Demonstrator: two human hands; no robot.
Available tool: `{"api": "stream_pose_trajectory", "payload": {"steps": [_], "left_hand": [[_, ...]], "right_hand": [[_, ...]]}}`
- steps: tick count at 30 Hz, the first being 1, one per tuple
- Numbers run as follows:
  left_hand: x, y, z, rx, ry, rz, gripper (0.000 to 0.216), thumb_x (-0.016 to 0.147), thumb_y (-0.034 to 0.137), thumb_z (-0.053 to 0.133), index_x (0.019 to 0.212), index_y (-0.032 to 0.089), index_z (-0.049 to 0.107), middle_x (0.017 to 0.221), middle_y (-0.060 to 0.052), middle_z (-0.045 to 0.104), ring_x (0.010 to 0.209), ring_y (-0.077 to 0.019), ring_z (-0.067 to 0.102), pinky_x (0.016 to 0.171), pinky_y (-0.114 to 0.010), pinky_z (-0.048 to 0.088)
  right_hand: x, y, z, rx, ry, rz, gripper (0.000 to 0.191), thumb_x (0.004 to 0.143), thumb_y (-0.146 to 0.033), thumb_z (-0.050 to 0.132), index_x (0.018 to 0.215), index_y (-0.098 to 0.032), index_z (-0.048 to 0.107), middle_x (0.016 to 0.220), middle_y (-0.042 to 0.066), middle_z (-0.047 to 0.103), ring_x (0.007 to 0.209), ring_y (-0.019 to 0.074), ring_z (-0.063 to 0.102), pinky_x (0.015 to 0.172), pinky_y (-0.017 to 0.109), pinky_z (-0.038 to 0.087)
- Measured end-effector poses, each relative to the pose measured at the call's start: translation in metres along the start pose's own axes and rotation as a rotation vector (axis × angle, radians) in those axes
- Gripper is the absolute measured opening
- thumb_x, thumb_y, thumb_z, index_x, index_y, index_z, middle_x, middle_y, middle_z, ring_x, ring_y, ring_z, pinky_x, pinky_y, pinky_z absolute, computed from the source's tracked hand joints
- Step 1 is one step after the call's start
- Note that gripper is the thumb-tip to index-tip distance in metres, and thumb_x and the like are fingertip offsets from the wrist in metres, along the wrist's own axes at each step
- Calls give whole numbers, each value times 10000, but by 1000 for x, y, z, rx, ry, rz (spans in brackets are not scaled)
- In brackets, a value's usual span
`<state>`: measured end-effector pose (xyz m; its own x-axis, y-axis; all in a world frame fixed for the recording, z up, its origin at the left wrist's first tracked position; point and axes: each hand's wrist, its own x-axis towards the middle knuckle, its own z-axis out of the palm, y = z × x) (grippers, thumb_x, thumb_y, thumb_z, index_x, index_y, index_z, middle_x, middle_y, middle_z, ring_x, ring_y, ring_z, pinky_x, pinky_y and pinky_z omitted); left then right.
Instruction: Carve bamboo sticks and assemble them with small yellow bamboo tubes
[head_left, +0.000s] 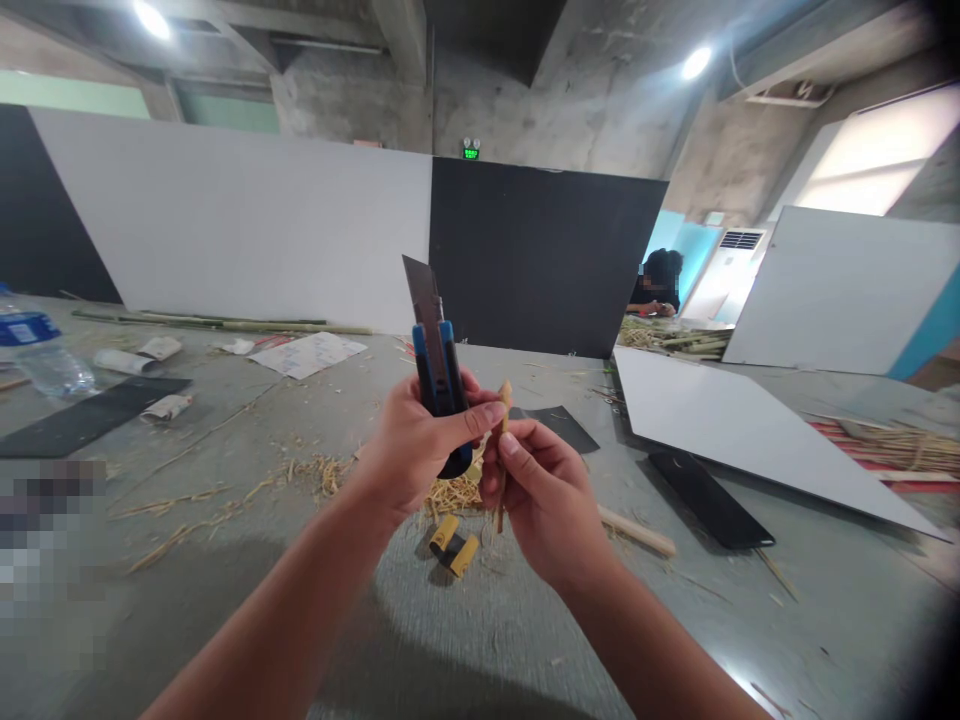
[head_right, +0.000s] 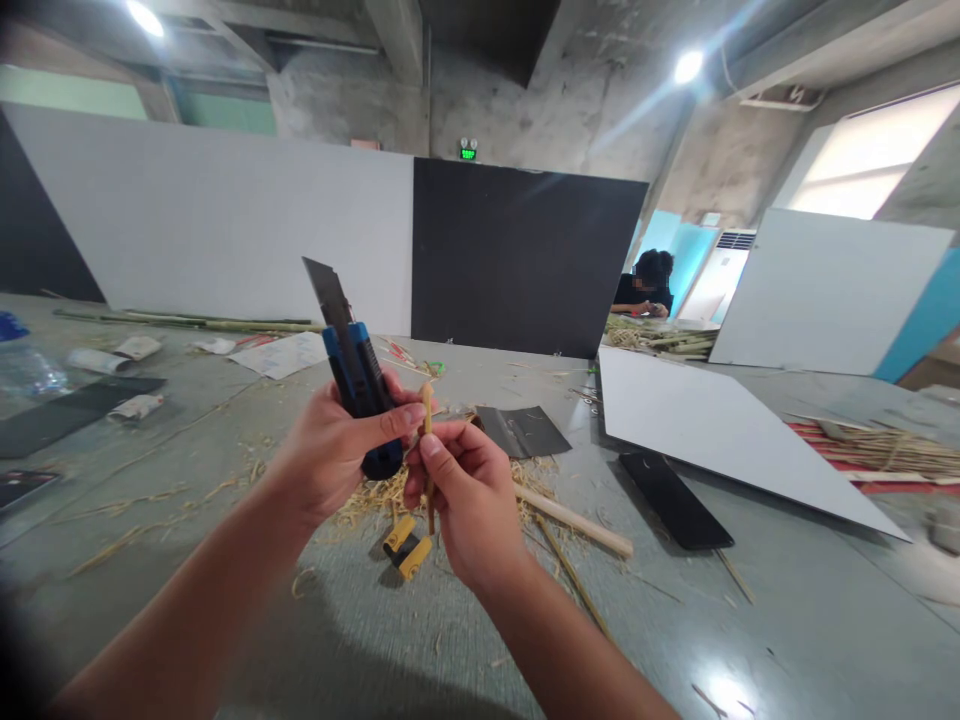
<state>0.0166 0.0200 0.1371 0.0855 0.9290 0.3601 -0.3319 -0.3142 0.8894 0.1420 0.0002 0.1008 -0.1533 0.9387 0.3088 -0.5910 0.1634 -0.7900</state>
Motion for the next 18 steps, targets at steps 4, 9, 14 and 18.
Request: {"api": "stream_pose_trajectory", "payload": {"steps": [4, 9, 14, 18], "left_hand": [[1, -1, 0, -18, 28, 10, 295, 621, 226, 840, 774, 173, 593, 660, 28, 623, 553, -98, 559, 544, -232, 451], [1, -1, 1, -48, 33, -3, 303, 610, 221, 842, 787, 171, 601, 678, 26, 628, 553, -95, 560, 539, -226, 454], [0, -1, 1, -48, 17, -2, 295, 623, 216, 836, 786, 173, 595, 685, 26, 630, 572, -95, 567, 552, -223, 457], [0, 1, 1, -31, 39, -18, 296, 615, 223, 838, 775, 165, 596, 679, 22, 633, 554, -93, 564, 536, -221, 447]], "right_hand": [[-2, -3, 2, -17, 34, 6, 165, 759, -289, 747, 757, -174, 629, 659, -15, 604, 506, 82, 543, 447, 194, 459], [-3, -2, 2, -32, 47, 5, 170, 763, -286, 747, 753, -176, 618, 637, -18, 607, 508, 81, 545, 457, 192, 462], [-3, 0, 0, -32, 33, -12, 138, 790, -272, 723, 773, -181, 620, 641, -21, 603, 515, 83, 549, 466, 198, 466], [-3, 1, 2, -26, 32, -11, 145, 783, -276, 729, 767, -185, 617, 639, -22, 603, 518, 87, 545, 463, 203, 468]]}}
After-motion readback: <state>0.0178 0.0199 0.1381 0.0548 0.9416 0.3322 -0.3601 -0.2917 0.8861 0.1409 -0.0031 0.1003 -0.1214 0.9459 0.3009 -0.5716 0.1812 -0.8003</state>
